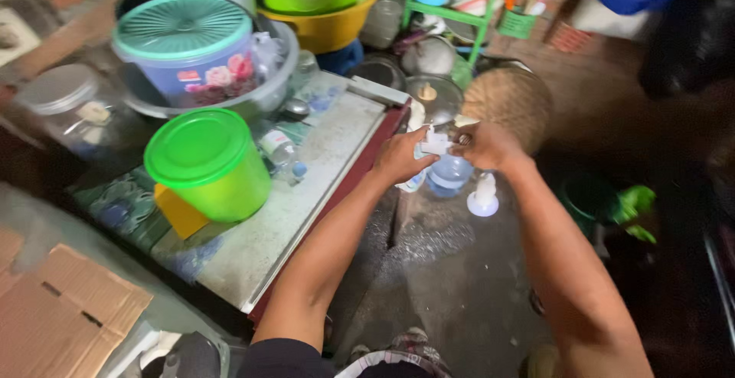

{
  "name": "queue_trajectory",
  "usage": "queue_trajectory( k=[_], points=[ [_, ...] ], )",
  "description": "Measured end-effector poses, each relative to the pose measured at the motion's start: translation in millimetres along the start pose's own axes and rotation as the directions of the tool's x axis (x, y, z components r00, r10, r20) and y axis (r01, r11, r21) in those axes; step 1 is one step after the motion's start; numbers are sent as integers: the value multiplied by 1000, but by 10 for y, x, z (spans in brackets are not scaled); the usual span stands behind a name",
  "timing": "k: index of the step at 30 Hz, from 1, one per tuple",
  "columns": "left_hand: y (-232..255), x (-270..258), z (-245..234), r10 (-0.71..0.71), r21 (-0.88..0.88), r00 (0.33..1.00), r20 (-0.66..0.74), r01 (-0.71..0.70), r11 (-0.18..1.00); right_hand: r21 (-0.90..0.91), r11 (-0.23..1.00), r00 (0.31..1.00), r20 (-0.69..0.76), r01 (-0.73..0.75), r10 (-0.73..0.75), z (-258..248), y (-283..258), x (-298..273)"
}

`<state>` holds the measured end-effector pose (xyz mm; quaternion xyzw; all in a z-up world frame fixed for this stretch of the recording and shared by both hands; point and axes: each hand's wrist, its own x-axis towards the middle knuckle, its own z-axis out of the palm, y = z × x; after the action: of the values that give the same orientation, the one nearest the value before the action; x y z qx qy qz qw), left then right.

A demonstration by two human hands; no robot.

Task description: The person installs light bulbs into a dual-bulb socket, plugs it into a wall outlet, and tests the bulbs. They then move to another room, plug the socket into a power strip, and install additional bulbs, testing them again.

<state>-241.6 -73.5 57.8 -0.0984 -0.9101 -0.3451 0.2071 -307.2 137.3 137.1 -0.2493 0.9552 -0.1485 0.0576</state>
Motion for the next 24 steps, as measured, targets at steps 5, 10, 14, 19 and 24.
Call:
queue_trajectory(
  k=[5,10,14,19,24],
  points=[
    [-6,247,-293,15,-15,991,-133,-17,1000,-118,975,982,6,187,-187,-454,-231,365],
    [150,442,-699,16,48,949,-316,-1,999,-111,913,912,-89,392,-402,-978,-563,525],
    [297,444,-976,201,165,853,-481,-138,977,-9,911,911,6,412,-412,-1326,-823,609],
    [469,335,-1296,169,285,823,-542,-9,959,63,874,860,154,483,-486,-1555,-1118,775],
    [656,35,-1596,233,404,752,-616,49,914,222,769,726,252,600,-640,-1537,-1477,905]
  ],
)
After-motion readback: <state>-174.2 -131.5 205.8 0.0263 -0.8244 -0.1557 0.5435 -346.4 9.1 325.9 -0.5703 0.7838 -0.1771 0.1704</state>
